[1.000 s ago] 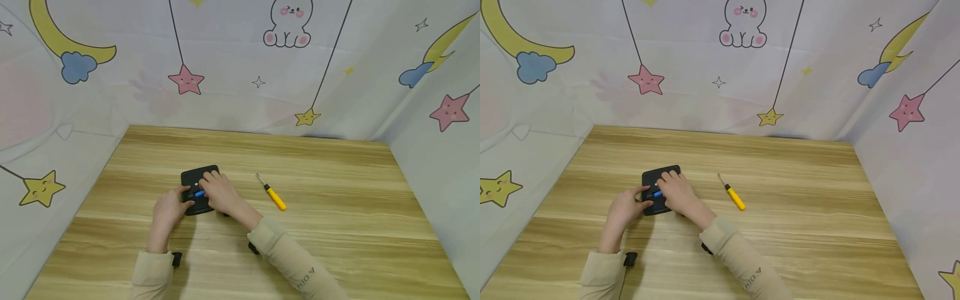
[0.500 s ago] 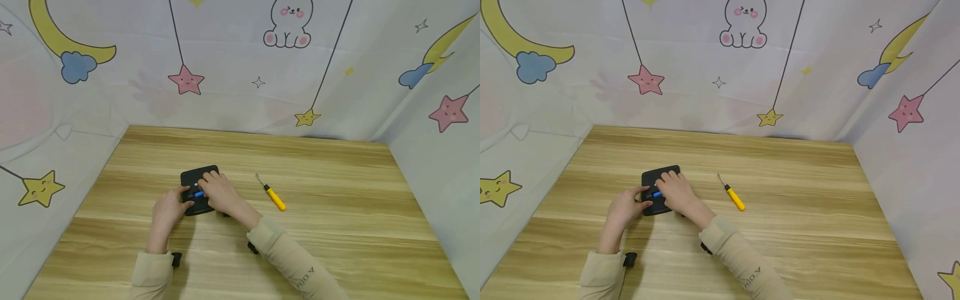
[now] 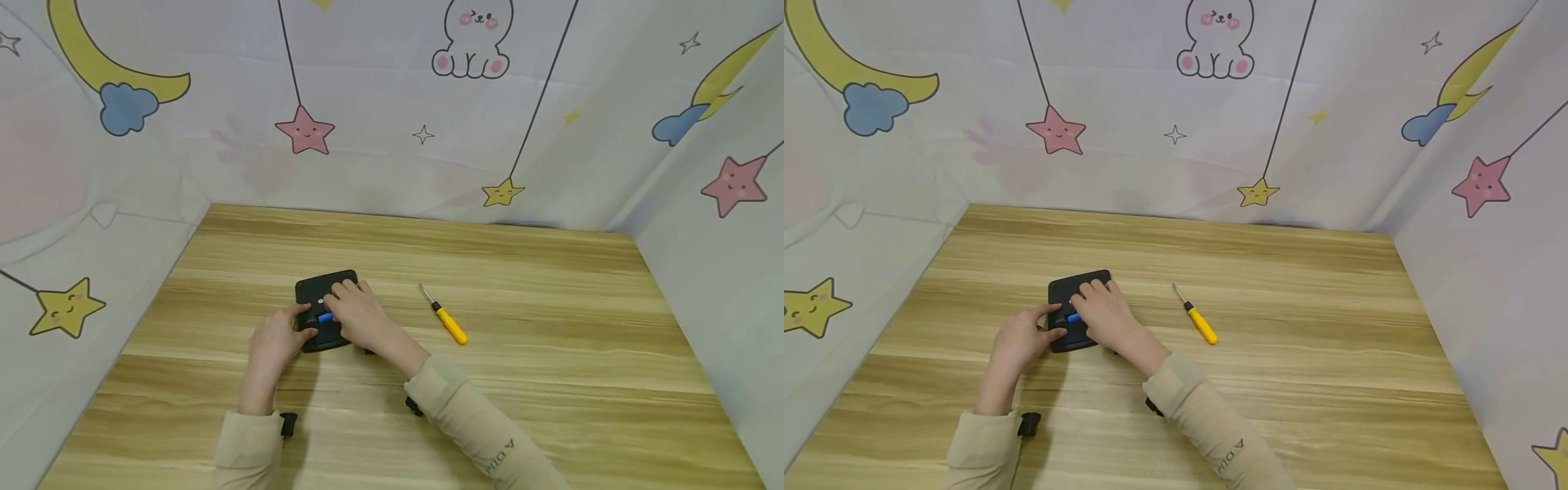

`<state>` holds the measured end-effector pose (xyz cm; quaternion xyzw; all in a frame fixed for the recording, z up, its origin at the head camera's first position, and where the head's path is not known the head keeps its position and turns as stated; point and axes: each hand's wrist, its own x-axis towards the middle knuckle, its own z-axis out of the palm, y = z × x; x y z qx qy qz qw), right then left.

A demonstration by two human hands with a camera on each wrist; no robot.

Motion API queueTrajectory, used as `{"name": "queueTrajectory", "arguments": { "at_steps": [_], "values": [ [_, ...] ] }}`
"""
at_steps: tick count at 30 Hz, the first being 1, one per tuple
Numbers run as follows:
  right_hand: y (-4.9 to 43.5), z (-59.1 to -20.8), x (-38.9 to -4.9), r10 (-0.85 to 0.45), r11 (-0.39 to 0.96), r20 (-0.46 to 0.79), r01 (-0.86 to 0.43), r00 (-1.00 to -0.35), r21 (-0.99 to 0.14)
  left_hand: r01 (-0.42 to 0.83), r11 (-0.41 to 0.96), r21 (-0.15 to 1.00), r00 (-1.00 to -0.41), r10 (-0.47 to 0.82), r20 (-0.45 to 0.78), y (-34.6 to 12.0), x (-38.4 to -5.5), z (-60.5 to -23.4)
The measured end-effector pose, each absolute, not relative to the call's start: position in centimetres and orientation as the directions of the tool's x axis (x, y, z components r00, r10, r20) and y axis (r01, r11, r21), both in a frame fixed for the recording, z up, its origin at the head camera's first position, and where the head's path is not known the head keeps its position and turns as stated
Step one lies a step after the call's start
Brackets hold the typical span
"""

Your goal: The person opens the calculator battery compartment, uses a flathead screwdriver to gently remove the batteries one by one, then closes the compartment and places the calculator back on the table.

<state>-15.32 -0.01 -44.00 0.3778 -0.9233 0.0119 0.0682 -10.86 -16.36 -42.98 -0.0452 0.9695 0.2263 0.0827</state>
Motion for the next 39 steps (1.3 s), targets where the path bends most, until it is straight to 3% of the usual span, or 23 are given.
{"name": "queueTrajectory", "arguments": {
  "at_steps": [22,39],
  "values": [
    [0.3,-44.5,-15.2,-0.707,0.703,0.206,-0.705,-0.677,0.092,-0.124,0.893,0.434,-0.984,-0.053,-0.172,-16.4,-10.8,-43.0],
    [1.5,-44.4,-14.9,-0.675,0.715,0.244,-0.699,-0.697,-0.018,-0.137,0.891,0.433,-0.981,-0.062,-0.184,-16.4,-10.8,-43.2]
  ]
}}
